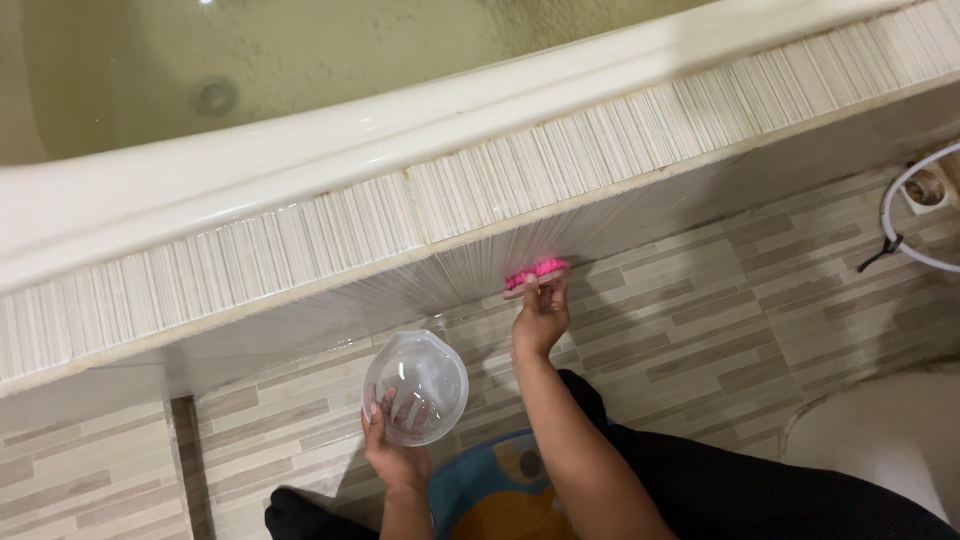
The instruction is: The person scrubs the tiled exterior wall of a bathtub using a pink brush and water from a plastic bowl. They repeatedly dip the brush into the bowl to wet it and scrub the vertical surface of the tiles.
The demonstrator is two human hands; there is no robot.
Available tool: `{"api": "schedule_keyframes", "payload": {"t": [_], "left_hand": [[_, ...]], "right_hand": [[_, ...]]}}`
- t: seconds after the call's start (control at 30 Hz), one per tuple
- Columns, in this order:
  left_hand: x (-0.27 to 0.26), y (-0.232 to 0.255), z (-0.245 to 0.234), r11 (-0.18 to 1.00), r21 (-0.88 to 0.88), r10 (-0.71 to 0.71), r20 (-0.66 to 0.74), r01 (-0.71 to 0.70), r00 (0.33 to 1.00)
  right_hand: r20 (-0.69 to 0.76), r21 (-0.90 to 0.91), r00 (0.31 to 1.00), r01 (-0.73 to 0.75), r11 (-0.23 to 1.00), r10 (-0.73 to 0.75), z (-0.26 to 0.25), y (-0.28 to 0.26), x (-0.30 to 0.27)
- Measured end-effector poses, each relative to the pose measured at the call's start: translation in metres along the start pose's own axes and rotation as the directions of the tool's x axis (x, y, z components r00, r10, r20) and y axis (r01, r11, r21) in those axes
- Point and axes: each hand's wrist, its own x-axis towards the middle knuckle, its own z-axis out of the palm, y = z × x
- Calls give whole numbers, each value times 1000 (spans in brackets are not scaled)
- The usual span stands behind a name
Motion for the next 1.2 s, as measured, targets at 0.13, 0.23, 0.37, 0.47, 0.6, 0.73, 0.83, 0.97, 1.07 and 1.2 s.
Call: {"api": "schedule_keyframes", "payload": {"t": [0.13, 0.23, 0.37, 0.47, 0.6, 0.73, 0.83, 0.97, 1.07, 1.2], "left_hand": [[-2, -5, -2, 1000, 8, -2, 32, 1, 999], [1, -4, 1, 1000, -2, 20, 72, -19, 997], [-1, -1, 2, 1000, -5, 1, 50, 0, 999], [-6, 2, 3, 1000, 1, -19, 22, 19, 1000], [-4, 2, 5, 1000, 1, -15, 22, 15, 1000], [1, -1, -1, 999, -32, -6, 38, 7, 999], [7, 0, -5, 999, -43, 8, 35, -7, 999], [7, 0, -11, 1000, -30, 3, 10, -3, 1000], [6, 0, -11, 1000, -26, -9, 6, 10, 1000], [5, 5, -13, 999, -41, -17, 2, 17, 1000]], "right_hand": [[57, 33, 994, 95, 995, -97, -12, 27, 1], [125, 106, 983, 124, 987, -137, 2, 19, -15], [202, 53, 971, 119, 991, -128, 31, -21, -54], [278, -60, 943, 206, 977, -182, 49, -56, -81], [369, -122, 900, 294, 948, -232, 61, -82, -98], [182, -224, 966, 224, 949, -185, 56, -70, -83], [120, -232, 982, 173, 957, -148, 40, -44, -65], [52, -160, 995, 88, 983, -81, 10, 4, -26], [36, -119, 999, 15, 993, -11, -7, 28, -9], [-11, -189, 1000, -25, 982, 23, -3, 33, -13]]}}
